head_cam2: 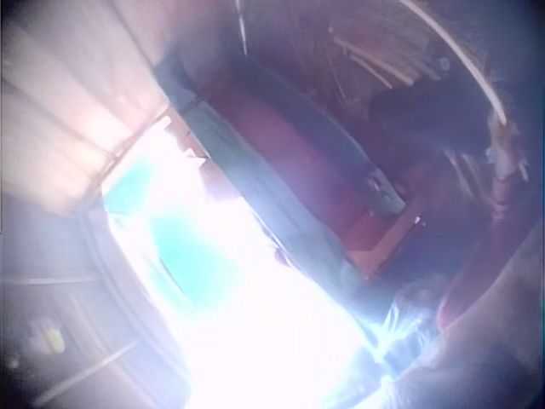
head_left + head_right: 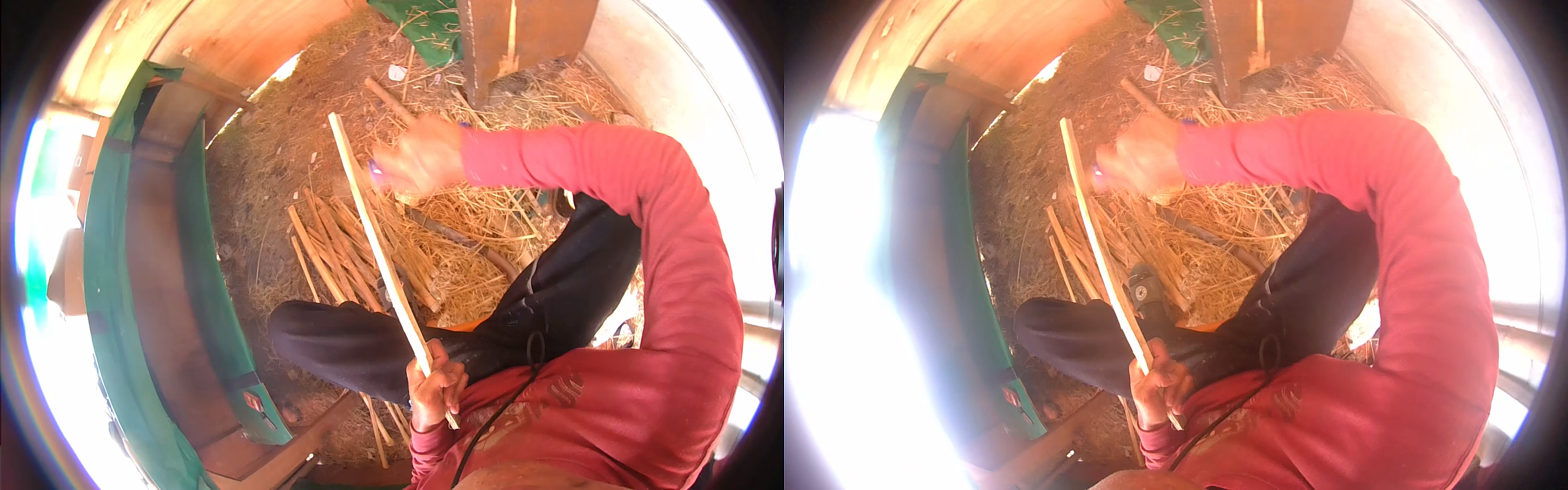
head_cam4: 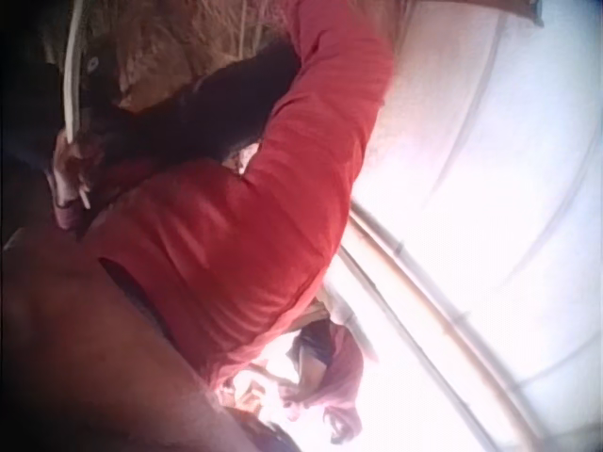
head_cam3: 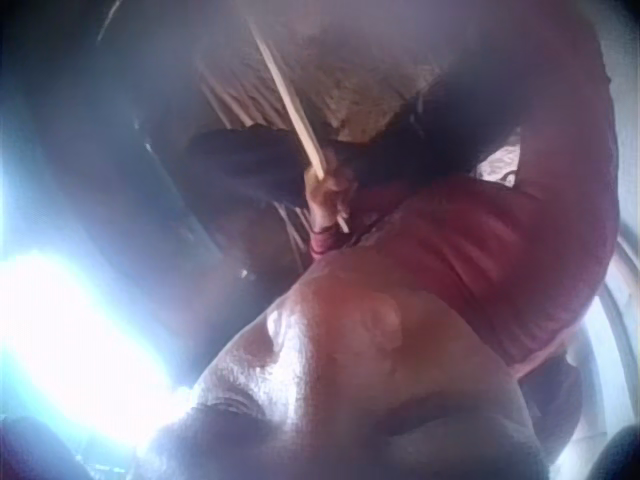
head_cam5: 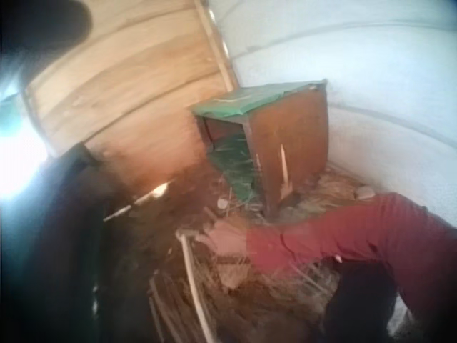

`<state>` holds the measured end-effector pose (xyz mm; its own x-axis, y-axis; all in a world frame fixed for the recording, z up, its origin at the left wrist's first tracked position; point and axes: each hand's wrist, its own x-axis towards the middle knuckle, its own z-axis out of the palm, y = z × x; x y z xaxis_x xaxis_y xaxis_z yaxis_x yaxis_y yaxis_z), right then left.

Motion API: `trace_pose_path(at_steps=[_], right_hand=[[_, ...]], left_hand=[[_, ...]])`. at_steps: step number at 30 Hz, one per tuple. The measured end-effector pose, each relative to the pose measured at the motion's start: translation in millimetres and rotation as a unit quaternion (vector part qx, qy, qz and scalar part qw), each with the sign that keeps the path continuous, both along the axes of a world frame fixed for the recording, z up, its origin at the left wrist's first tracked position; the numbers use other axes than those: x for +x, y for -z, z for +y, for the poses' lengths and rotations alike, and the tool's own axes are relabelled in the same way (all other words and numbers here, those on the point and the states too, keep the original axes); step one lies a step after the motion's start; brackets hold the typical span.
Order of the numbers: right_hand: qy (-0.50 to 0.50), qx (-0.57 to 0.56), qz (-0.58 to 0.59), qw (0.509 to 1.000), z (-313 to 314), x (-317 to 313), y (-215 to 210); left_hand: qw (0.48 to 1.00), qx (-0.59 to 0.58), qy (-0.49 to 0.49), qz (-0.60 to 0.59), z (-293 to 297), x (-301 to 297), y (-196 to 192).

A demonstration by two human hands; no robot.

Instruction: The person sits on a hay-covered floor and uses a small knife to shave a long, thin wooden stick. They hold the stick vertically with their left hand and repeatedly scrape the blade along its length to remove thin strips of wood.

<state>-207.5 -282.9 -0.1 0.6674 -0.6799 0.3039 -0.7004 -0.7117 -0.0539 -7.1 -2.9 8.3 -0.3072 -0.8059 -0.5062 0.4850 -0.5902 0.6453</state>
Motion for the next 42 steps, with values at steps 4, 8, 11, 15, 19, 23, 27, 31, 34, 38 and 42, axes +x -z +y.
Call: trace_pose_path(at_steps=[4,8,11,15,19,23,27,31,34,38,42], right_hand=[[0.289,0.045,-0.052,0.955,-92.5,-81.7,-22.6],[0.326,0.073,-0.113,0.936,-81.9,-112.6,-26.6],[0.175,0.106,-0.167,0.964,-47.0,-77.6,-36.2],[-0.069,0.101,-0.129,0.984,22.1,-20.8,-41.8],[-0.111,0.067,-0.072,0.989,53.3,1.4,-38.1],[-0.058,0.040,-0.079,0.994,42.4,-0.9,-32.7],[0.223,0.094,-0.034,0.970,-49.6,-50.4,-31.6],[0.188,0.116,-0.108,0.969,-48.5,-61.8,-42.3],[0.094,0.146,-0.175,0.969,-15.7,-41.3,-53.5],[-0.124,0.091,-0.125,0.980,38.1,-14.6,-42.1],[-0.136,0.122,-0.095,0.979,67.1,0.9,-33.1]], left_hand=[[0.994,-0.057,0.090,-0.038,27.3,9.8,-4.2],[1.000,-0.003,-0.024,-0.007,2.1,8.7,-3.3],[0.999,-0.017,-0.032,-0.031,-8.3,8.8,3.1],[0.998,-0.022,-0.028,-0.052,-9.4,6.8,2.3],[0.986,-0.055,-0.022,-0.156,-5.8,0.4,-2.1],[0.964,-0.052,0.018,-0.259,3.0,-4.1,-14.9],[0.950,-0.101,0.086,-0.283,22.2,-7.9,-11.0],[0.983,-0.030,0.013,-0.181,8.0,-5.2,-14.7],[0.997,-0.014,0.007,-0.074,2.8,1.6,-7.2],[1.000,0.022,0.007,0.000,-8.7,3.5,-9.7],[0.999,0.021,0.010,0.033,-9.3,6.8,-17.1]])
